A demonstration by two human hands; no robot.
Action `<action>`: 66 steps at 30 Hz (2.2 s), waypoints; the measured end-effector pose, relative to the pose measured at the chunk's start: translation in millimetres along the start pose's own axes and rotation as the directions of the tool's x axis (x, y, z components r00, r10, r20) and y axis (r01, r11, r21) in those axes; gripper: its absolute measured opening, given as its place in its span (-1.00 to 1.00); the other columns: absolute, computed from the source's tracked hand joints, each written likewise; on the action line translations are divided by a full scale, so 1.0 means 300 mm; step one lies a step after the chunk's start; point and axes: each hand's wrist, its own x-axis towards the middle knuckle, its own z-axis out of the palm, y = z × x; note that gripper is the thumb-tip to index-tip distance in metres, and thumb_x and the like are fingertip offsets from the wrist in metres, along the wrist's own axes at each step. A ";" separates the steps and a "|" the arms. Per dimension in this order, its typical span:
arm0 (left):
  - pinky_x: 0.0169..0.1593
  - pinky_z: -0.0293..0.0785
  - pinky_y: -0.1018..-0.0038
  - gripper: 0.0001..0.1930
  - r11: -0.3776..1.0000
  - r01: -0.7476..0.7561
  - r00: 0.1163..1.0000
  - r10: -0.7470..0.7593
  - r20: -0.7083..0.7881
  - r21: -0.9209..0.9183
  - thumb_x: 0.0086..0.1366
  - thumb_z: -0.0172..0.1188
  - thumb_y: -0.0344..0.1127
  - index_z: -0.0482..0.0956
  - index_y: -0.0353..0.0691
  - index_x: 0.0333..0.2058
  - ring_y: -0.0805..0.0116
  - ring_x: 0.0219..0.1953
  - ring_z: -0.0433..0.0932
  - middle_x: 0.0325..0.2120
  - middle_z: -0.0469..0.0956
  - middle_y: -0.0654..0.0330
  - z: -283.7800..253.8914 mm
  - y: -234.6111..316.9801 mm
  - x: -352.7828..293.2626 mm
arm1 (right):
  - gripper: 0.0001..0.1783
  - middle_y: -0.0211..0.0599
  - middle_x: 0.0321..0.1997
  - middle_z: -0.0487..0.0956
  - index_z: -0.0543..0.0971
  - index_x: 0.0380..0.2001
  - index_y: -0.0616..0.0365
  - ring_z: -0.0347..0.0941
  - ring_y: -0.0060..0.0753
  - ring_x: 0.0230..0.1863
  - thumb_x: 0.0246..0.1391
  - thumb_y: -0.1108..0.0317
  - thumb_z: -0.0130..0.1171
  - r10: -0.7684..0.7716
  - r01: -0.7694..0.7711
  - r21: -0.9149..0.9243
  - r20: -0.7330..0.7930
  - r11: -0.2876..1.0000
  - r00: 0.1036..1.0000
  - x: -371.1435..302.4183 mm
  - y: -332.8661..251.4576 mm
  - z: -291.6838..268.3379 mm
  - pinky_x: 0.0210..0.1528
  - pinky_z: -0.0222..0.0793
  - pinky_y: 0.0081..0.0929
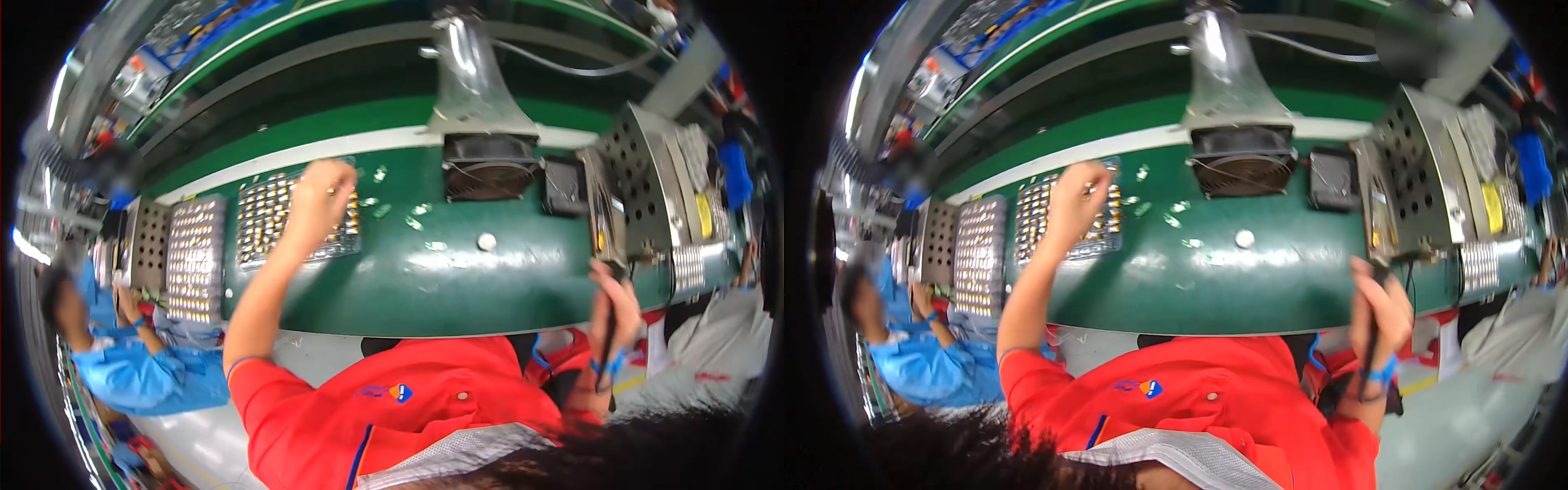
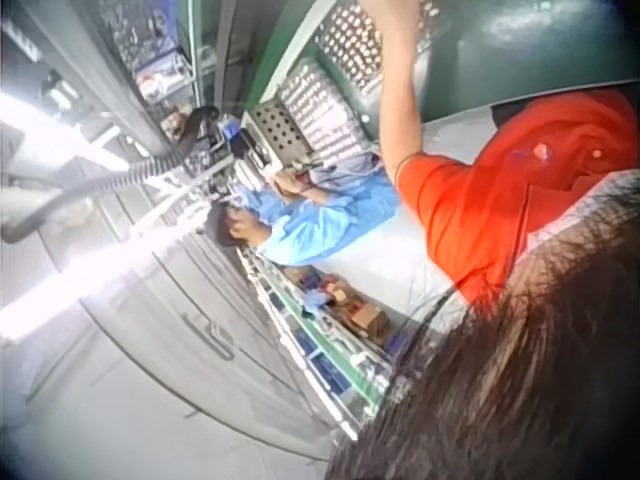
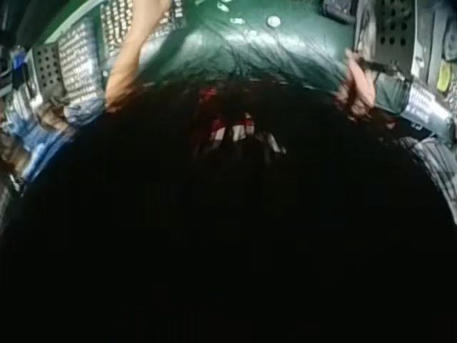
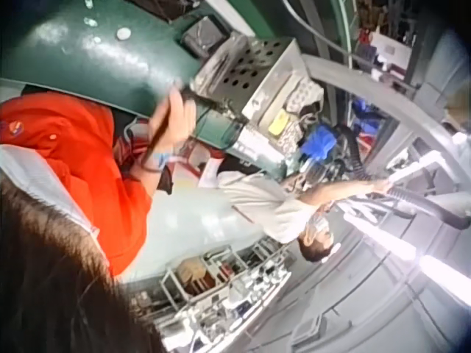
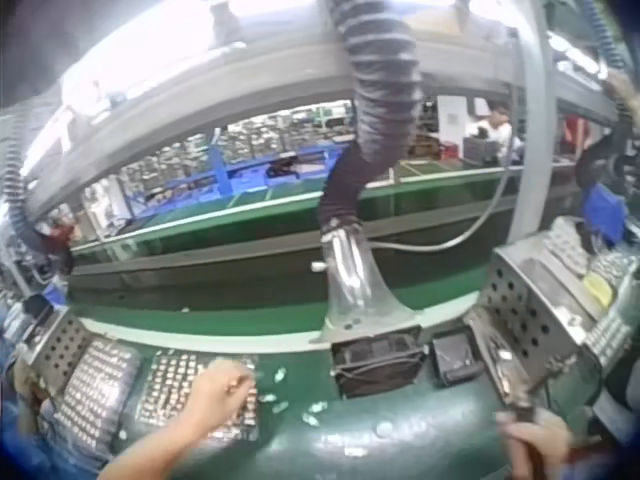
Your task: Soldering small electronic components onto a base at an assembly workstation.
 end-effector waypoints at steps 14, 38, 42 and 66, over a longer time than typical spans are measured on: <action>-0.24 0.50 0.37 -0.78 0.799 -0.487 0.837 0.542 0.072 -0.351 0.00 0.21 -0.56 0.54 -0.39 -0.30 0.16 -0.29 0.50 -0.32 0.52 0.09 0.312 0.377 -0.018 | -0.71 -0.34 -0.42 0.56 0.48 -0.01 0.28 0.32 -0.67 -0.48 0.22 0.42 0.04 0.460 -0.484 0.377 0.159 0.789 0.873 -0.003 -0.034 0.214 -0.40 0.29 -0.69; -0.24 0.47 0.34 -0.87 0.910 -0.118 0.976 0.180 0.120 -0.398 0.03 0.24 -0.59 0.50 -0.32 -0.41 0.11 -0.23 0.49 -0.23 0.50 0.10 0.239 0.409 -0.025 | -0.81 -0.35 -0.67 0.32 0.60 -0.28 0.26 0.20 -0.45 -0.64 -0.05 0.57 0.21 0.230 -0.229 0.432 0.050 0.873 0.972 -0.085 -0.109 0.234 -0.57 0.10 -0.51; -0.23 0.46 0.32 -0.88 0.913 -0.140 0.973 0.198 0.117 -0.384 0.04 0.23 -0.59 0.50 -0.33 -0.42 0.09 -0.20 0.47 -0.21 0.49 0.08 0.250 0.407 -0.028 | -0.80 -0.34 -0.67 0.33 0.60 -0.28 0.26 0.21 -0.45 -0.64 -0.07 0.58 0.22 0.249 -0.247 0.410 0.049 0.878 0.967 -0.082 -0.107 0.233 -0.56 0.11 -0.51; -0.14 0.45 0.30 -0.86 0.906 -0.169 0.970 0.222 0.096 -0.387 0.02 0.25 -0.58 0.50 -0.33 -0.41 0.06 -0.16 0.46 -0.22 0.49 0.08 0.305 0.434 -0.023 | -0.77 -0.33 -0.66 0.35 0.60 -0.29 0.24 0.25 -0.42 -0.63 -0.10 0.63 0.20 0.258 -0.270 0.397 0.083 0.877 0.962 -0.072 -0.109 0.232 -0.55 0.17 -0.51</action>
